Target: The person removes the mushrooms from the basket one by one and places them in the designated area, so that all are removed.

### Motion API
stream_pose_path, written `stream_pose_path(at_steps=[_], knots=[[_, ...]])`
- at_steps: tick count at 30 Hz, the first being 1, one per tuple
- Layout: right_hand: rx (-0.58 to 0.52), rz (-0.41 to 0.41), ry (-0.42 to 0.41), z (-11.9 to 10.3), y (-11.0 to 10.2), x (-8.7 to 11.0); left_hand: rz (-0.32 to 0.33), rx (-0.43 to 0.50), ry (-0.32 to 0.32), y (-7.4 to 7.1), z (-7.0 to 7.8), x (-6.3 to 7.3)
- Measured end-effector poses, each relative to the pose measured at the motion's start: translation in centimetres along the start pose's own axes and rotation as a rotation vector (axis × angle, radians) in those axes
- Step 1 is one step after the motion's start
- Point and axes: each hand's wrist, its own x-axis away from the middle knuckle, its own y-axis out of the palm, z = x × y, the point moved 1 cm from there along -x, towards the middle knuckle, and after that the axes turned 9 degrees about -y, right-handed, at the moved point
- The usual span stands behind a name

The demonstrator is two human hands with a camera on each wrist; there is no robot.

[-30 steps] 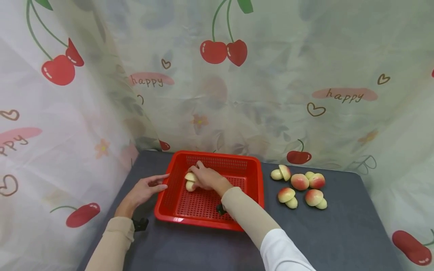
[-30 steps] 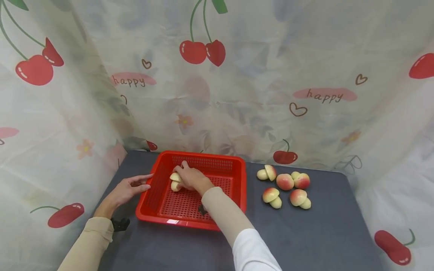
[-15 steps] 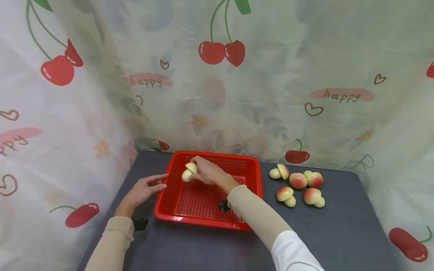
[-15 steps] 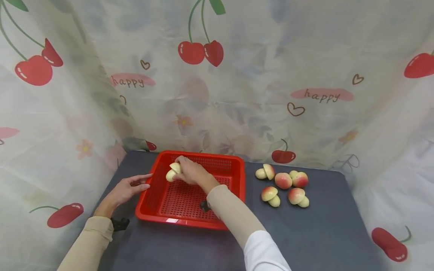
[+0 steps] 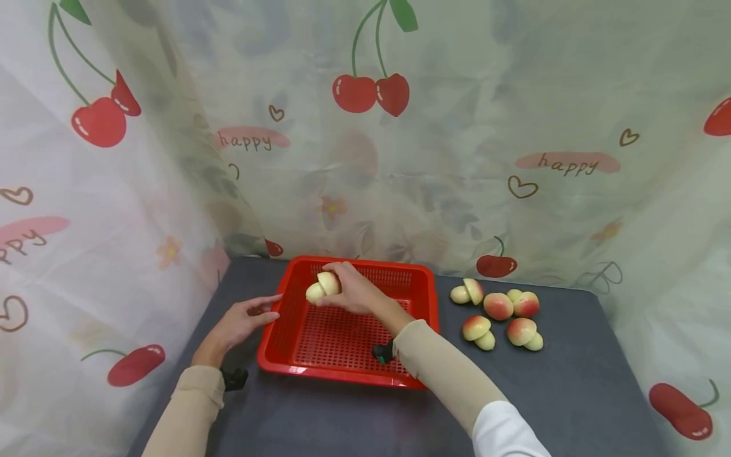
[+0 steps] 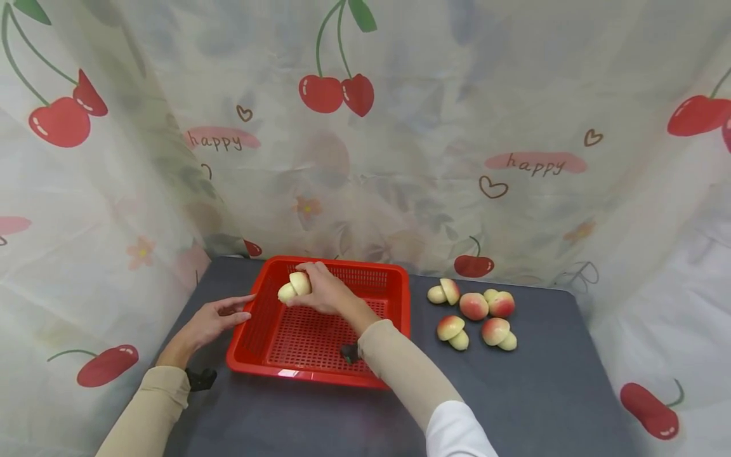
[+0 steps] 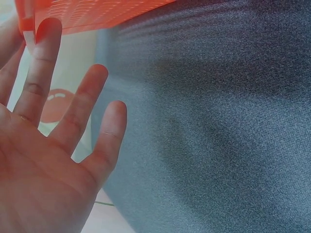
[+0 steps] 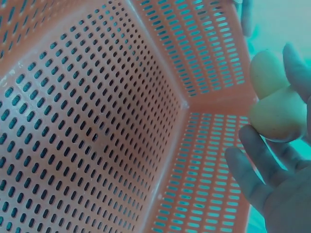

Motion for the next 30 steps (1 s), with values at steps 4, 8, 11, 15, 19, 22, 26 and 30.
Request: stream_pose_path(at_steps=[4,8,11,15,19,22,26,30], knots=[[-0.039,0.042,0.022,-0.1,-0.3,0.8,-0.006,-0.002,0.004,0.0,-0.1,0.1],[-0.086,0.079,0.03,-0.3,-0.8,1.6,-0.011,0.003,0.009,0.0,-0.2,0.1],[-0.114,0.104,0.023,-0.3,-1.1,2.1,-0.016,0.016,0.018,0.0,-0.1,0.1],[-0.162,0.117,0.01,-0.2,-1.3,2.8,-0.023,0.027,0.016,0.0,-0.1,0.0],[-0.223,0.128,0.0,-0.3,-1.4,3.4,-0.021,0.023,0.01,0.0,-0.2,0.0],[-0.25,0.144,0.001,-0.4,-1.5,4.0,-0.02,0.02,0.01,0.0,-0.2,0.0],[-0.27,0.166,0.006,-0.4,-1.7,4.8,-0.02,0.014,0.01,0.0,-0.1,-0.1],[-0.282,0.177,0.013,-0.2,-1.8,5.8,-0.014,0.011,-0.005,0.0,-0.1,-0.1]])
